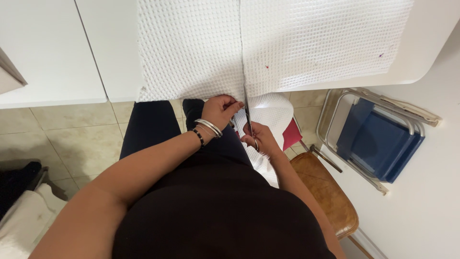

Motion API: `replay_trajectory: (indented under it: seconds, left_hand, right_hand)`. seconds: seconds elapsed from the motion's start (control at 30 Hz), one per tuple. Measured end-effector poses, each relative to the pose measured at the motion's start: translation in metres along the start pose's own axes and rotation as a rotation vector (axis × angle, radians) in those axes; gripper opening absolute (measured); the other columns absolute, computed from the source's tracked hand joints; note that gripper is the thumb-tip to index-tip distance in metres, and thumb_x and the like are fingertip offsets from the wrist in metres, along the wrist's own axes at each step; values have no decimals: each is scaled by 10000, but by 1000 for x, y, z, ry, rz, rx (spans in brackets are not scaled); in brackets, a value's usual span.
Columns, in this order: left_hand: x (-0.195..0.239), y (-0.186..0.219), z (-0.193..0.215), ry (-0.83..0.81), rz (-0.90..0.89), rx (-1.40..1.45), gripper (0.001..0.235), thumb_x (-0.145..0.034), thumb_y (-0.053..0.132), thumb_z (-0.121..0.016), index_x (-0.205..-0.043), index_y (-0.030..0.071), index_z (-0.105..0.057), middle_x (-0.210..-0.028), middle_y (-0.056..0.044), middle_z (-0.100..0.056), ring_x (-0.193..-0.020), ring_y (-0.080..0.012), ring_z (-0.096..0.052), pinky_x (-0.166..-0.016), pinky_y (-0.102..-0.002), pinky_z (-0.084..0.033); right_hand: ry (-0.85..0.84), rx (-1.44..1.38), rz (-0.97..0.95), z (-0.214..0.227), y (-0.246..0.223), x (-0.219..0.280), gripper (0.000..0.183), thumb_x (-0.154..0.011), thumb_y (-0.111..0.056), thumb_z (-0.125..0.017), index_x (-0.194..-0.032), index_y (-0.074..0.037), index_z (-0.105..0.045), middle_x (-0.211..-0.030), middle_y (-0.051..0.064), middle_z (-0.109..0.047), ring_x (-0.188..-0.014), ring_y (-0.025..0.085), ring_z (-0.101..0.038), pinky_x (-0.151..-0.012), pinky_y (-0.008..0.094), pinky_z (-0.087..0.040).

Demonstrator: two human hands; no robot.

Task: The person uses scissors to cut a white textured fabric laid on a white table. They hold the fabric with the left hand and cut along a marked line with the right hand, separating a strip from the main piece.

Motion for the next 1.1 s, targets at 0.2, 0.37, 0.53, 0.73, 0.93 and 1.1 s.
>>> replay_trajectory:
  seconds: [0.2,0.37,0.53,0.73,0.93,1.1]
  left_hand:
    - [-2,0,0,11,6,20,240,-932,367,-759,-851,143,-790,-706,-7,-753,-701,-138,-712,-644,-274,-551]
    - [-3,-2,0,7,2,18,205,-935,334,-755,-866,144,-793,-711,-5,-756,-708,-135,-712,-650,-271,-552]
    - [2,8,4,-15,9,11,196,-919,320,-763,-886,129,-792,-735,-37,-761,-737,-164,-721,-670,-295,-556]
    - [-3,-4,2,-38,18,49,184,-898,304,-794,-873,121,-791,-719,-40,-753,-720,-136,-695,-658,-277,-542]
    - [-8,-14,0,-47,11,55,176,-885,292,-798,-881,116,-789,-732,-50,-755,-731,-153,-706,-668,-286,-548]
    - [-8,-14,1,-56,11,62,189,-892,318,-794,-857,132,-789,-698,-30,-741,-698,-131,-686,-646,-272,-540]
  right_hand:
    - [6,41,-9,3,6,1,506,-788,-620,-817,-771,-158,-614,-521,56,-594,-541,180,-568,-571,285,-460]
    - [28,-21,-50,-1,15,5,481,-802,-582,-829,-741,-158,-608,-485,29,-580,-521,150,-577,-569,255,-455]
    - [10,-22,-5,-2,9,2,457,-817,-575,-811,-765,-159,-630,-499,24,-620,-528,147,-622,-575,260,-477]
    - [-12,-11,45,4,-11,-15,527,-776,-661,-798,-792,-160,-636,-533,22,-631,-548,141,-593,-573,263,-461]
    - [-14,17,47,6,-15,-24,516,-782,-649,-805,-818,-162,-635,-563,29,-629,-577,146,-534,-582,272,-437]
    - [13,-9,26,-1,-13,-23,507,-805,-640,-793,-795,-162,-627,-532,22,-624,-556,145,-603,-588,256,-464]
Point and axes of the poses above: each hand's wrist, its own x-axis away from the middle knuckle, its own z-axis out of the back of the hand, y = z × x, the point moved 4 cm from there along -x, towards the middle knuckle
